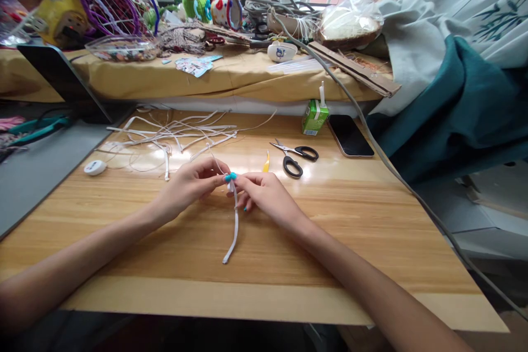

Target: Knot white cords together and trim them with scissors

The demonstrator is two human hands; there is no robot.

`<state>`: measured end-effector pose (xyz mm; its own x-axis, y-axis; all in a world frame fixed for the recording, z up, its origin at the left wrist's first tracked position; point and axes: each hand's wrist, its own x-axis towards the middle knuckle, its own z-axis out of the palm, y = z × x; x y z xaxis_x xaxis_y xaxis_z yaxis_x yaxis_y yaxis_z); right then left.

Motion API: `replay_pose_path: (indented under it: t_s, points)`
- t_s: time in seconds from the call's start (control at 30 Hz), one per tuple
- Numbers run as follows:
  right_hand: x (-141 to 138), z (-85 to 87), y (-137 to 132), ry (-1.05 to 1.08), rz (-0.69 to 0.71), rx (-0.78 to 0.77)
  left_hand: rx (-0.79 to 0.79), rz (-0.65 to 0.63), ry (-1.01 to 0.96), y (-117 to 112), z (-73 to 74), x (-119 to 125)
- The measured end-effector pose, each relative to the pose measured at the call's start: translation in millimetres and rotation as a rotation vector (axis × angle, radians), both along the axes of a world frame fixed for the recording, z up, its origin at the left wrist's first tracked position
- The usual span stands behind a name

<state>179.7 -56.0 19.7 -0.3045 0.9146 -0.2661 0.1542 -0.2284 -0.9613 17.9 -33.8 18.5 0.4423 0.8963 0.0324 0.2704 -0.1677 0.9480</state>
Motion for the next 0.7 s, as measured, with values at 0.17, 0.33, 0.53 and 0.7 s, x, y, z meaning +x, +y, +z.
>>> replay_pose_path:
  t_s: [0.17, 0.33, 0.53, 0.7]
  points:
    - [0.5, 0.5, 0.2, -0.036, 0.061, 0.033, -0.055, 0.031, -0.019, -0.4, 1.6, 1.2]
    - [0.9, 1.5, -0.7, -0.057, 0.061, 0.007, -0.164, 0.006, -0.045, 0.5, 1.1, 1.5]
    - [2.7, 2.4, -1.2, -0.065, 0.129, 0.014, -0.186, 0.011, -0.048, 0.3, 1.5, 2.2]
    - [5.5, 3.9, 0.2, -0.04, 0.189, -0.041, -0.248, 0.011, -0.052, -0.6, 2.8, 3.3]
